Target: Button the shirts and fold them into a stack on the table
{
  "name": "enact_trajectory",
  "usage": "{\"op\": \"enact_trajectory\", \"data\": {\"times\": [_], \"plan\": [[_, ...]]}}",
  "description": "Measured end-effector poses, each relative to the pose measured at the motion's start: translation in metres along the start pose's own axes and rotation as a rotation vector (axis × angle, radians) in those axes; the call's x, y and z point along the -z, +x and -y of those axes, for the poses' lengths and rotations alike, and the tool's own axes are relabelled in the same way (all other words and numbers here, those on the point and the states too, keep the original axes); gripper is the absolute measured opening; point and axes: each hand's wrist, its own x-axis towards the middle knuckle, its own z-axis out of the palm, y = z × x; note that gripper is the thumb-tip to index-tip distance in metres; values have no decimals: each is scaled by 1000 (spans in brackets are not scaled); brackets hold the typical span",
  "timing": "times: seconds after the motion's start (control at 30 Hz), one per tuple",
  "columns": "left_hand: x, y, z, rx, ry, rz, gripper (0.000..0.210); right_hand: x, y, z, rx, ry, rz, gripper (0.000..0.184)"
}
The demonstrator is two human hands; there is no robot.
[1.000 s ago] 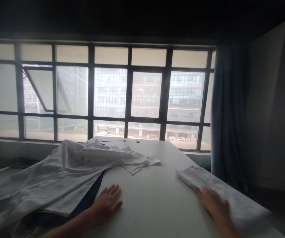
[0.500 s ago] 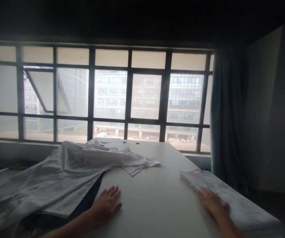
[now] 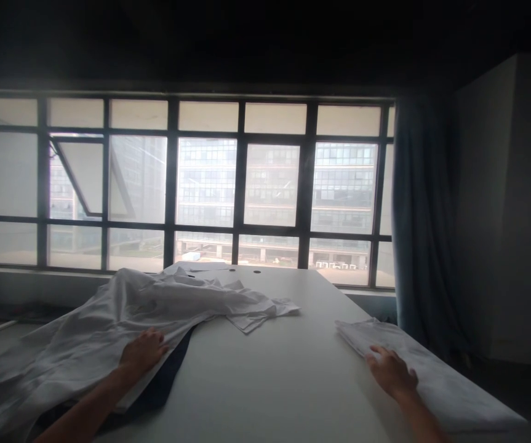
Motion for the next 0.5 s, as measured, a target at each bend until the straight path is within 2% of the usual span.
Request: {"op": "enact_trajectory", "data": {"times": [0.1, 0.23, 0.4, 0.5], "plan": [[-9, 3, 19, 36, -37, -8, 22, 2, -8, 9, -35, -63, 75, 49], [-10, 2, 20, 55, -76, -79, 29, 12, -17, 19, 7, -106, 80, 48], [20, -7, -3, 38, -101, -281, 41, 18, -22, 32, 72, -143, 31, 42], [40, -20, -28, -42, -123, -296, 40, 18, -25, 42, 123, -157, 46, 41]]}}
